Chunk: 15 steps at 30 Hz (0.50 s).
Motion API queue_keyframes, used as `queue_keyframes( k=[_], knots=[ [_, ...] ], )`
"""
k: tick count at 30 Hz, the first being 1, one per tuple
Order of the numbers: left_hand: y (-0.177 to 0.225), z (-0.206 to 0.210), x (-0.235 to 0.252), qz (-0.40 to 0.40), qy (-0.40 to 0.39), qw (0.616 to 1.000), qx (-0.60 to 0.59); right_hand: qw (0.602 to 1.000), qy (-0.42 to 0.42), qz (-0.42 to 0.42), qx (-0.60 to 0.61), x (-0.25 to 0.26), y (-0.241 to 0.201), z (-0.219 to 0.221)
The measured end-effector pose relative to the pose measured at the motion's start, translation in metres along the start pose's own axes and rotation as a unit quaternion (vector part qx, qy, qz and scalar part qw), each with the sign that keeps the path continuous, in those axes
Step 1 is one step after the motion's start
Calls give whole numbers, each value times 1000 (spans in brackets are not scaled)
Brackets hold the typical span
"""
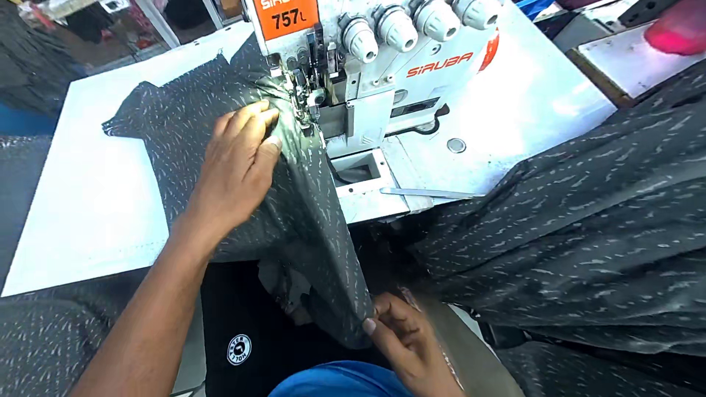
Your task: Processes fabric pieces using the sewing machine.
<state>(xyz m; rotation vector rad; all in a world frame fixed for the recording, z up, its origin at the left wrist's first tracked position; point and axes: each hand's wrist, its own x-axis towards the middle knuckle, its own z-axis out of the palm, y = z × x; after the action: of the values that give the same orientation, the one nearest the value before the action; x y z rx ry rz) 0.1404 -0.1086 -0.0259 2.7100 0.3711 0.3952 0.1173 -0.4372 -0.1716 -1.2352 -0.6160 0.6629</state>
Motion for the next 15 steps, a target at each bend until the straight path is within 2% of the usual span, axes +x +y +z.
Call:
queue_keyframes(
  k=[9,15],
  knots=[
    [-6,11,0,-2,-9,1000,29,1000,-23,-4,-1,3,-14,-4],
    [-39,4,39,19,-43,998,43,999,-27,-29,-4,39,-25,4]
  ],
)
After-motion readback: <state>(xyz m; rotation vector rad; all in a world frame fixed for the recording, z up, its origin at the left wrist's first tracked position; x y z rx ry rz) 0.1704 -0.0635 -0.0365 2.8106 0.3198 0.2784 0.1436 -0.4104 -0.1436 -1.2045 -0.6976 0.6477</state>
